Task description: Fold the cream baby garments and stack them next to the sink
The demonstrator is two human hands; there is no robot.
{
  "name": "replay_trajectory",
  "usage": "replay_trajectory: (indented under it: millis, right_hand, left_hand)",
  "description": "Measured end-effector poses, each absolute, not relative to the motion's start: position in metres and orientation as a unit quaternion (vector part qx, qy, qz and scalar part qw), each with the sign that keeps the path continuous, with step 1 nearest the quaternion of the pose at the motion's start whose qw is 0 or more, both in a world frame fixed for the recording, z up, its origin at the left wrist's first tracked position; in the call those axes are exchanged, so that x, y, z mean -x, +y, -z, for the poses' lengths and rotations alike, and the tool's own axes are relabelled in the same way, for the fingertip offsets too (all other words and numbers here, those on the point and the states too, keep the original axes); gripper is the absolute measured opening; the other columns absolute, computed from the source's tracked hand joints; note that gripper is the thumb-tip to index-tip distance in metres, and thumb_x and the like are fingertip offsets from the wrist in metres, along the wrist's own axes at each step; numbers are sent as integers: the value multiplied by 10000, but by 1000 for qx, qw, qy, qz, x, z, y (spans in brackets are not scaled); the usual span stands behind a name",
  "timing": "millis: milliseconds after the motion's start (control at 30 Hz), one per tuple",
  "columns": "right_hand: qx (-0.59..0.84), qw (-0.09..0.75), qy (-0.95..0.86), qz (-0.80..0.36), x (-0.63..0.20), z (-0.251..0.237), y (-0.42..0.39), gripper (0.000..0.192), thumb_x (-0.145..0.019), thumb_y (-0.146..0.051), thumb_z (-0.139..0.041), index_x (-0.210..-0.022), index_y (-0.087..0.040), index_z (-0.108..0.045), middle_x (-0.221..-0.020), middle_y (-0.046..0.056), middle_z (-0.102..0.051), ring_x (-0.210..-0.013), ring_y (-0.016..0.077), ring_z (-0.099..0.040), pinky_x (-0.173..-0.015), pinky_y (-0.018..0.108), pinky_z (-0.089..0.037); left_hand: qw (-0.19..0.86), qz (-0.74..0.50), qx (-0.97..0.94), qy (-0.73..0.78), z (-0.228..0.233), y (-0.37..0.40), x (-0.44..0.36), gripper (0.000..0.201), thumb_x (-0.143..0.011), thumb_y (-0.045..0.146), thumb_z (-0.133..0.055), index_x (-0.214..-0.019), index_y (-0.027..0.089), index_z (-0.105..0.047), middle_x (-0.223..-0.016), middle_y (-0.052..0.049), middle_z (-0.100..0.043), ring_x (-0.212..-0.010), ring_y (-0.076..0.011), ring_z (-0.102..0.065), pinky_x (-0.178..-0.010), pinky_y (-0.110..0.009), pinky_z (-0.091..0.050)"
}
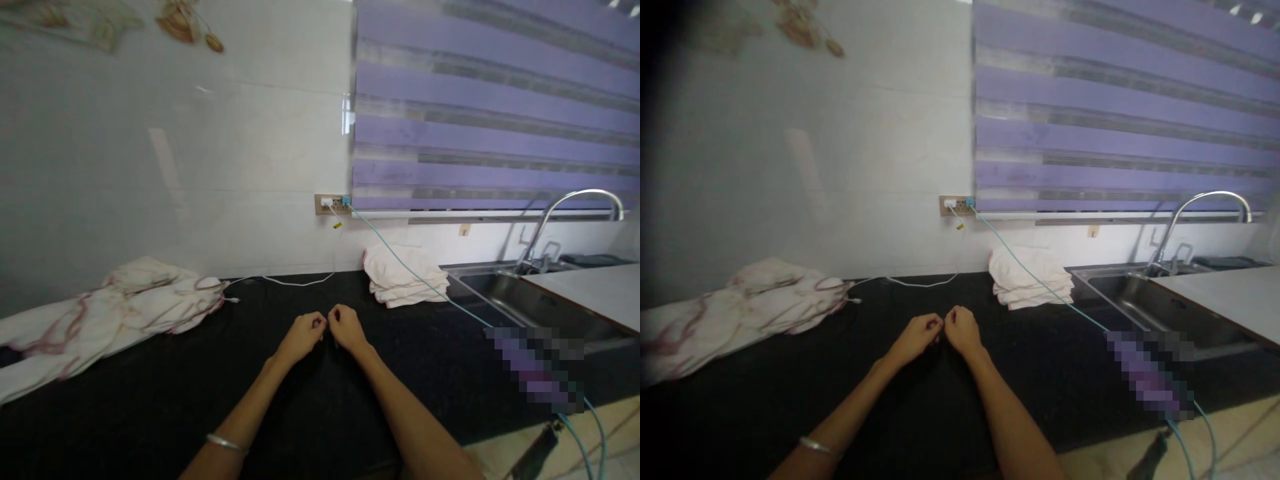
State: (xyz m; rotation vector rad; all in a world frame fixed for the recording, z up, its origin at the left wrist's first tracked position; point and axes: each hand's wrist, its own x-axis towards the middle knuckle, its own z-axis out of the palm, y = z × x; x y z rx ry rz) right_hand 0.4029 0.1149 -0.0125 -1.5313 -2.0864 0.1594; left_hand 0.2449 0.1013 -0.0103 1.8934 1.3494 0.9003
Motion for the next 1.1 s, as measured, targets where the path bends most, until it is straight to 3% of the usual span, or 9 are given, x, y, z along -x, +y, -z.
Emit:
replay_trajectory:
  millis: [233,367,500,1100]
  right_hand:
    - [447,192,-869,-87,-399,25,94,176,-994,-287,-495,-956,-188,-635,-994,82,-695,-942,194,-618,-824,287,-401]
    - [402,191,-885,-134,-411,30,107,153,-972,-286,-520,-895,-190,-609,-867,39,-675,-762,149,-575,-703,265,-364]
    - [414,209,-868,-175,-410,38,116,157,-948,-316,-556,-889,-195,-636,-797,19,-668,-688,137,-561,-643,260,-337]
    - [398,265,-846,-236,-417,43,122,215,-891,-371,-601,-860,-178,-690,-710,8,-646,-641,134,-545,-608,251,-373]
  left_hand:
    - [204,-318,-717,586,15,90,-202,236,-911,347,-551,-792,204,-697,-608,-21,-644,-536,-161,-571,-607,-259,-372]
    - [159,-264,-721,621,16,84,-205,201,-917,384,-573,-899,262,-732,-694,-9,-692,-664,-188,-640,-687,-270,-406]
    - [180,-214,-725,629,16,82,-206,245,-941,395,-536,-987,280,-747,-736,17,-720,-720,-175,-672,-703,-256,-441]
    - [169,-188,-765,592,14,84,-204,236,-936,378,-537,-1029,255,-715,-753,9,-724,-711,-170,-676,-699,-258,-455]
